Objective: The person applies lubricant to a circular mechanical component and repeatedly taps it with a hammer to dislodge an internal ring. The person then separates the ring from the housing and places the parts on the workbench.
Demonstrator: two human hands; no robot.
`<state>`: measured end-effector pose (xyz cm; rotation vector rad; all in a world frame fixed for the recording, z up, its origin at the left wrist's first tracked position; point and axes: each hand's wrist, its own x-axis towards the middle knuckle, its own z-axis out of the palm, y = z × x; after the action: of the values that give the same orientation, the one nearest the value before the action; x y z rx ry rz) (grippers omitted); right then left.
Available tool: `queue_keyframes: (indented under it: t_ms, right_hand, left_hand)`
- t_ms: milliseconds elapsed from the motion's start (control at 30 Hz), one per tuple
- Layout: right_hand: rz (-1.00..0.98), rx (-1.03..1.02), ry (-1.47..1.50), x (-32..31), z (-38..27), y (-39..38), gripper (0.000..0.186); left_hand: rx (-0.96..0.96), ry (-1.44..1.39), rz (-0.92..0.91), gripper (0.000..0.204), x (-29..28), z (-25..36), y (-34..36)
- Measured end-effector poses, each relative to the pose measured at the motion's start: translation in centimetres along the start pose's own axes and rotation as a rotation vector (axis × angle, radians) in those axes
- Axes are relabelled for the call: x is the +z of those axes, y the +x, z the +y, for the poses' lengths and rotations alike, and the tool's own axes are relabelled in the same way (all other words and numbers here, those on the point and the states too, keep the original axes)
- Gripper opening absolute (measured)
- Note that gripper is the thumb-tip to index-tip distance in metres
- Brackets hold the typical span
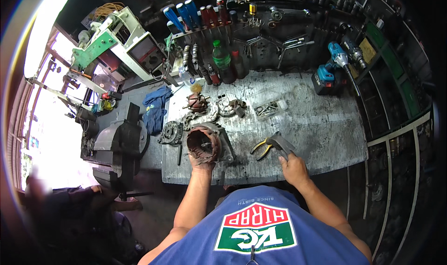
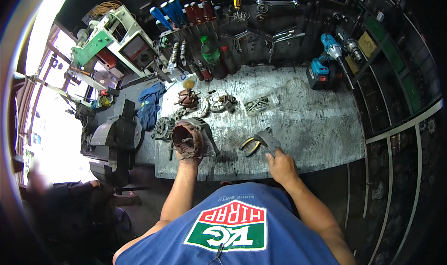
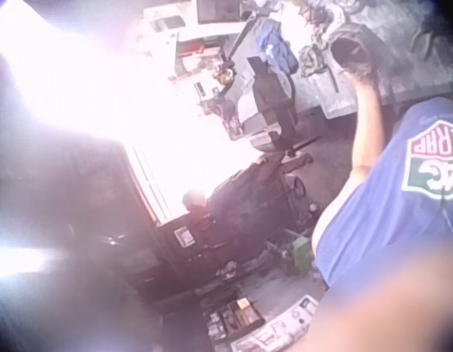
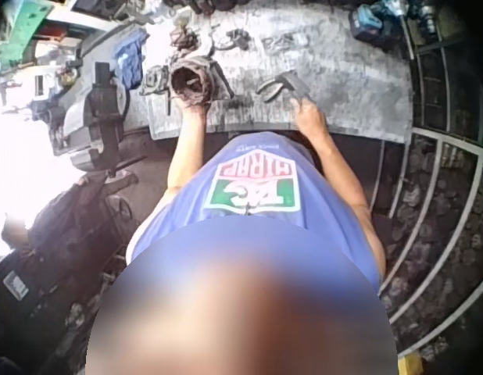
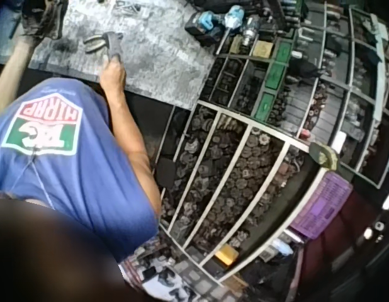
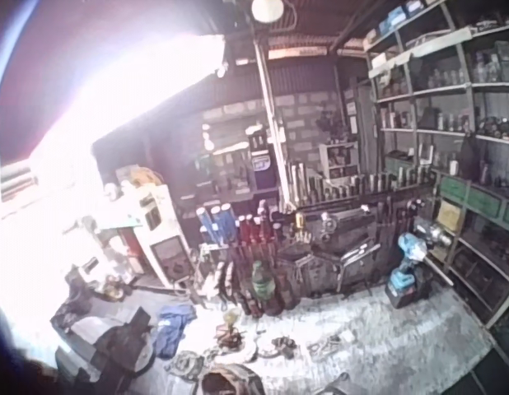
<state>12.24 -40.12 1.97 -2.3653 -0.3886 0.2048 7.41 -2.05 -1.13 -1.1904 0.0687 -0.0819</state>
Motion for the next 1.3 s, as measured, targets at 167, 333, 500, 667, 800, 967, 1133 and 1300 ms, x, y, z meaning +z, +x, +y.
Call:
queue_keyframes:
  t_ms: [167, 333, 500, 667, 800, 967, 1133, 1300]
  right_hand:
    - [-0.135, 0.196, -0.122, 0.0, 1.4, -1.6, 0.036]
    - [-0.168, 0.253, -0.066, 0.5, 3.0, -4.5, 0.038]
    - [-0.161, 0.267, -0.025, 0.6, 3.1, -4.9, 0.038]
    - [-0.180, 0.279, -0.040, 0.4, 2.4, -4.2, 0.037]
    - [-0.191, 0.238, -0.037, 0.7, 2.6, -3.8, 0.036]
    - [-0.191, 0.203, -0.011, 1.0, 3.5, -3.6, 0.035]
    - [-0.175, 0.203, 0.085, 1.0, 3.7, -3.1, 0.035]
    - [-0.250, 0.186, 0.061, 0.9, 3.7, -1.4, 0.038]
  left_hand:
    - [-0.003, 1.076, -0.191, 0.063, -0.6, 0.5, 1.2]
    - [0.159, 1.612, 0.393, 0.066, 1.4, 0.9, 1.8]
    - [-0.093, 2.396, 0.871, 0.048, 2.7, 2.5, 6.5]
    - [-0.576, 2.926, 1.104, 0.072, 2.2, 1.9, 12.5]
    - [-0.288, 2.884, 1.005, 0.064, 3.5, 0.5, 13.7]
    - [0.736, 2.856, 0.795, 0.047, 7.3, 1.6, 3.4]
    - [0.623, 2.021, 0.942, 0.044, 0.5, 4.8, -6.3]
    - [0.972, 1.731, 0.600, 0.038, -6.6, 6.0, -2.4]
